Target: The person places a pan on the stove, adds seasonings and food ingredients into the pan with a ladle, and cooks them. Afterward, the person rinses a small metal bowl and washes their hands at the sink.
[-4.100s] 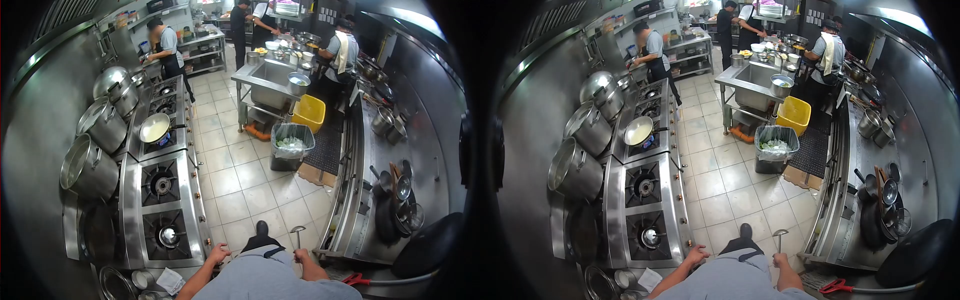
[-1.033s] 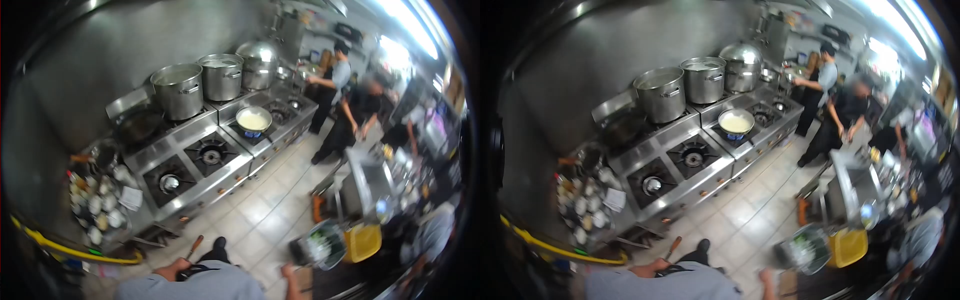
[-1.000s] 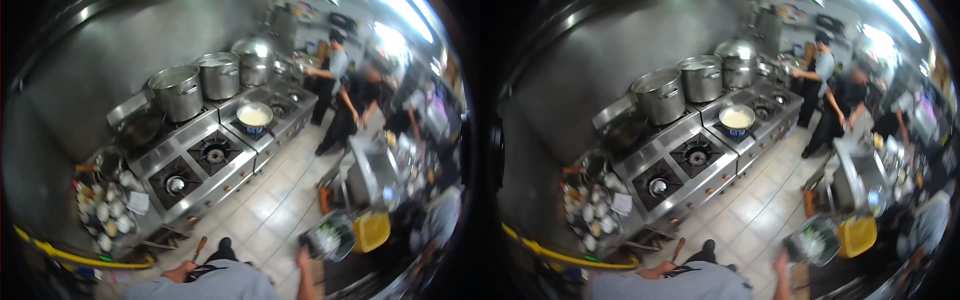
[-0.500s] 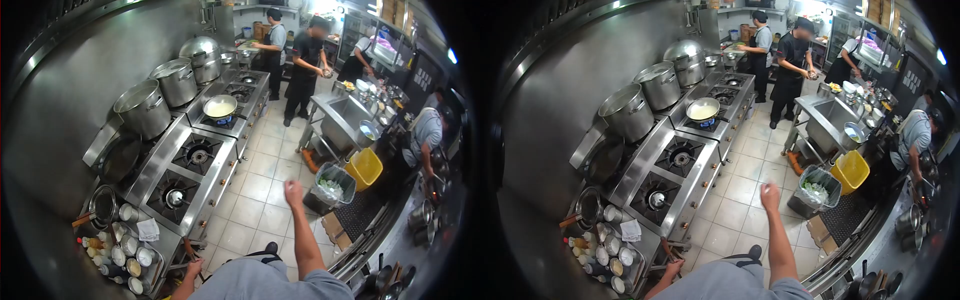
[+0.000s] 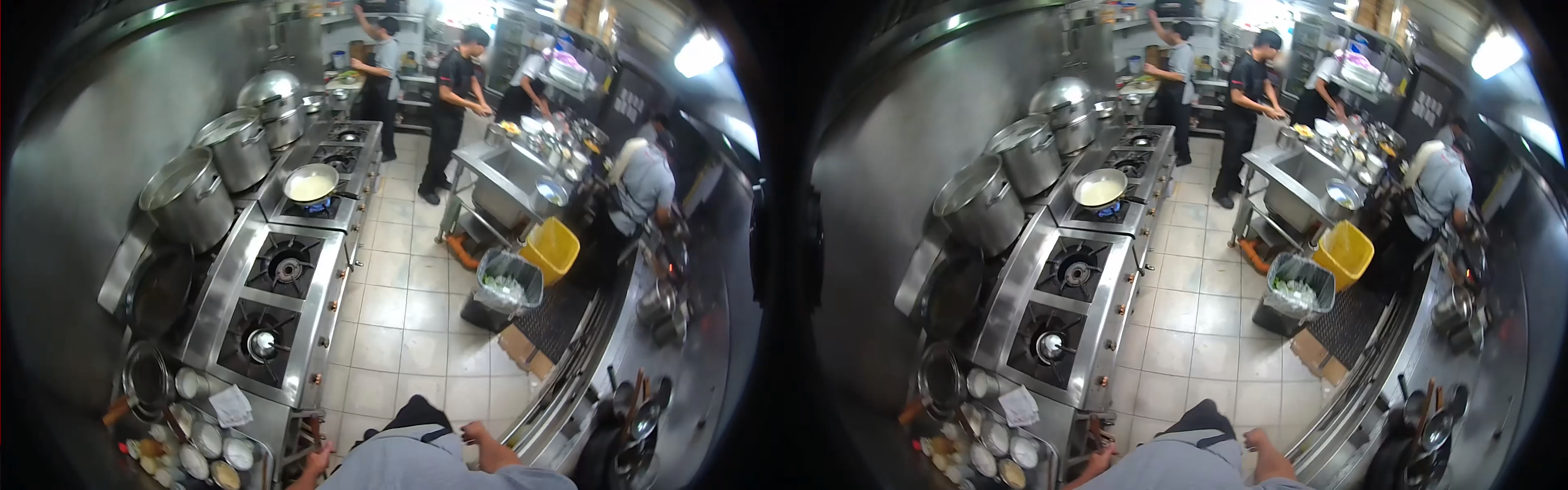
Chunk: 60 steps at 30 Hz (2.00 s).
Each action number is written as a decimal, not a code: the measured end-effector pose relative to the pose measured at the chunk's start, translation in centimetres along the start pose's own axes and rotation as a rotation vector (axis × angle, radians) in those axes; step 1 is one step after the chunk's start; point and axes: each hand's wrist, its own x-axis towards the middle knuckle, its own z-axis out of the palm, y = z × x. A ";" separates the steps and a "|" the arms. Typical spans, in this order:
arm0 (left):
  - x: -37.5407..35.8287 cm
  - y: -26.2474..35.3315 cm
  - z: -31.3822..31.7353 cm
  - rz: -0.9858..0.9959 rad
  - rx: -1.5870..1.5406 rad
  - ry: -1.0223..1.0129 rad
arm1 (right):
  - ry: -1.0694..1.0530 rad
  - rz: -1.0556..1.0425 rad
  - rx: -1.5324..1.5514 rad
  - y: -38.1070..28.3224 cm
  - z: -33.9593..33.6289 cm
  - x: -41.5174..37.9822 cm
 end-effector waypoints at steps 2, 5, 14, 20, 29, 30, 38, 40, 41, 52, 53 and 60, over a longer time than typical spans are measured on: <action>-0.2 0.6 -0.2 -0.052 0.099 -0.096 | -0.044 -0.155 -0.518 4.5 -0.6 3.2; 0.2 3.4 -0.5 -0.053 0.283 -0.103 | 0.058 -0.048 -0.153 3.0 -0.8 1.9; 4.6 15.6 4.0 0.099 0.328 -0.083 | 0.292 -0.477 0.030 -15.7 -4.0 5.9; 5.3 31.5 11.1 0.384 0.350 -0.005 | 0.121 -0.508 0.414 -23.7 -8.2 5.3; 7.1 41.4 17.2 0.594 0.398 -0.066 | 0.159 -0.260 0.290 -14.1 -18.5 11.5; 7.5 41.1 17.1 0.602 0.405 -0.066 | 0.189 -0.206 0.332 -12.1 -19.6 12.8; 9.2 32.5 14.4 0.179 0.515 -0.079 | 0.318 0.021 0.670 -4.5 -24.3 10.5; 8.7 29.7 12.9 0.058 0.518 -0.151 | 0.314 0.117 0.687 -3.8 -23.2 10.5; 8.9 29.2 12.5 0.062 0.533 -0.162 | 0.230 0.104 0.670 -4.2 -23.0 10.8; 20.4 35.5 13.2 0.043 0.627 -0.217 | 0.099 -0.171 0.509 -21.7 -24.1 13.3; 25.4 34.6 14.2 0.180 0.613 -0.183 | 0.124 -0.172 0.526 -24.0 -24.7 12.4; 22.8 64.5 17.0 0.541 0.218 -0.032 | 0.048 -0.258 0.102 -37.5 -30.8 10.8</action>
